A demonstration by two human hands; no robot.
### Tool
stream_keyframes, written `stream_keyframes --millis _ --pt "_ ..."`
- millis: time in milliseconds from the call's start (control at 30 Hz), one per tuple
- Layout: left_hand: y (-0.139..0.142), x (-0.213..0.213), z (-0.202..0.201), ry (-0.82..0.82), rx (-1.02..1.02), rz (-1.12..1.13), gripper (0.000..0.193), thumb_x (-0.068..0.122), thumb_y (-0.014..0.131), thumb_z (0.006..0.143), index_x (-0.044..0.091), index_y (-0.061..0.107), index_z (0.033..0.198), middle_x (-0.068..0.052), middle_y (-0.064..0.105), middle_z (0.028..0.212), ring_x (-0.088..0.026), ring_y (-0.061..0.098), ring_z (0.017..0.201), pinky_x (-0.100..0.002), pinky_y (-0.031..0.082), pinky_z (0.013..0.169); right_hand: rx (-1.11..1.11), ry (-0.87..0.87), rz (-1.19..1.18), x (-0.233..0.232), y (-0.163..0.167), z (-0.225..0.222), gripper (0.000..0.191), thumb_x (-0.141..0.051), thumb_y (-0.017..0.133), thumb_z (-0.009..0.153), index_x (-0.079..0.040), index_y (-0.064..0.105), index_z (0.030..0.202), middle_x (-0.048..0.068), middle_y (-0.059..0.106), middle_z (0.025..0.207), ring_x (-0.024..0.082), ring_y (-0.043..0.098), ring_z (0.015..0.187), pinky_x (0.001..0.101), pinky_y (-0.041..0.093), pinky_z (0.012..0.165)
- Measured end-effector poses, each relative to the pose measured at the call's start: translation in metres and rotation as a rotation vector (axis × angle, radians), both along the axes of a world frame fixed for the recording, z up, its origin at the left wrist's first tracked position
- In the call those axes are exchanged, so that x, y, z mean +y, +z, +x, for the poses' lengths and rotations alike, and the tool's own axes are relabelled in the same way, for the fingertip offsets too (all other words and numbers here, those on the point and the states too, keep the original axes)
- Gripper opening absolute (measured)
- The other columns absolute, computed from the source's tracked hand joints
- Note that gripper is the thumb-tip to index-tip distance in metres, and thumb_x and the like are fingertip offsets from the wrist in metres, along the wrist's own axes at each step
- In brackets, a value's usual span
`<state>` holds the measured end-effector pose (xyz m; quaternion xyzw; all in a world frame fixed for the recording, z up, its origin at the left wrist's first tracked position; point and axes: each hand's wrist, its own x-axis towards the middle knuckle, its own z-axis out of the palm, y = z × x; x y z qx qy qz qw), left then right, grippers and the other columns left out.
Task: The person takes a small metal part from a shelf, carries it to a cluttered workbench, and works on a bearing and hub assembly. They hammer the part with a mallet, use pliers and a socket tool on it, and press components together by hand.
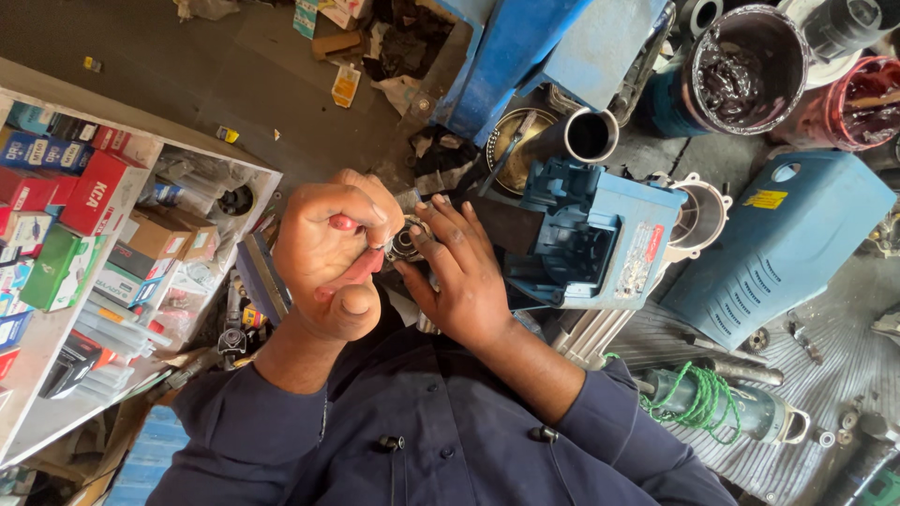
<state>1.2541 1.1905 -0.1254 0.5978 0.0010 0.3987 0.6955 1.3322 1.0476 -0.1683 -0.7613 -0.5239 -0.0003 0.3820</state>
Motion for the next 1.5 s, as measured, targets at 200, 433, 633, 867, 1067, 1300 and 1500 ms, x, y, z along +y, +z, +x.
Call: stream_keyframes --millis 200,433,633,867,1067,1300,1500 --pt "-0.001 0.000 0.000 -0.038 -0.016 0.010 0.068 0.063 0.070 0.095 0.003 0.049 0.116 -0.007 0.049 0.086 -0.014 0.047 0.074 -0.026 0.041 0.068 -0.028 -0.010 -0.019 0.001 0.005 0.000 0.045 -0.020 0.083 0.090 -0.003 0.062 0.126 0.016 0.058 0.143 0.038 0.053 0.141 0.0589 0.039 0.120" --pt "-0.002 0.001 -0.002 -0.076 0.017 0.077 0.067 0.065 0.069 0.095 0.004 0.048 0.113 -0.006 0.048 0.087 -0.014 0.047 0.073 -0.026 0.040 0.068 -0.087 -0.039 -0.085 0.001 0.016 -0.004 0.043 -0.023 0.082 0.090 -0.004 0.064 0.124 0.015 0.059 0.142 0.039 0.053 0.141 0.0594 0.042 0.119" --pt "-0.001 0.001 0.001 -0.061 0.004 0.141 0.068 0.068 0.069 0.092 0.004 0.049 0.103 -0.005 0.047 0.083 -0.015 0.048 0.069 -0.028 0.040 0.064 -0.169 -0.084 -0.107 0.002 0.024 -0.005 0.038 -0.027 0.082 0.090 -0.006 0.068 0.119 0.017 0.057 0.134 0.042 0.052 0.135 0.0594 0.045 0.114" --pt "0.007 0.003 0.005 -0.003 0.013 0.155 0.060 0.060 0.071 0.095 0.004 0.052 0.093 -0.003 0.048 0.075 -0.015 0.047 0.062 -0.031 0.040 0.059 -0.267 -0.069 -0.205 0.001 0.027 -0.003 0.033 -0.032 0.078 0.090 -0.012 0.069 0.115 0.015 0.057 0.136 0.041 0.050 0.139 0.0645 0.038 0.117" --pt "0.008 0.004 0.006 -0.102 0.101 0.345 0.063 0.060 0.076 0.092 0.002 0.056 0.107 -0.001 0.053 0.083 -0.009 0.047 0.059 -0.026 0.042 0.058 -0.358 -0.031 -0.392 -0.014 0.021 -0.008 0.059 -0.036 0.067 0.092 -0.015 0.059 0.146 0.022 0.049 0.152 0.046 0.036 0.148 0.0670 0.027 0.119" --pt "0.013 -0.001 -0.007 -0.103 0.212 0.322 0.063 0.056 0.072 0.096 0.005 0.060 0.130 -0.003 0.055 0.096 -0.011 0.051 0.081 -0.025 0.042 0.073 -0.140 0.038 -0.324 -0.018 0.024 -0.011 0.058 -0.028 0.070 0.092 -0.005 0.054 0.144 0.023 0.041 0.154 0.048 0.032 0.153 0.0675 0.027 0.123" --pt "0.014 -0.008 -0.015 -0.077 0.205 0.237 0.075 0.057 0.072 0.098 0.001 0.054 0.144 -0.005 0.055 0.102 -0.010 0.049 0.082 -0.023 0.043 0.074 -0.085 0.045 -0.232 -0.014 0.025 -0.005 0.058 -0.027 0.075 0.089 -0.004 0.057 0.139 0.021 0.046 0.153 0.043 0.037 0.150 0.0630 0.030 0.122"
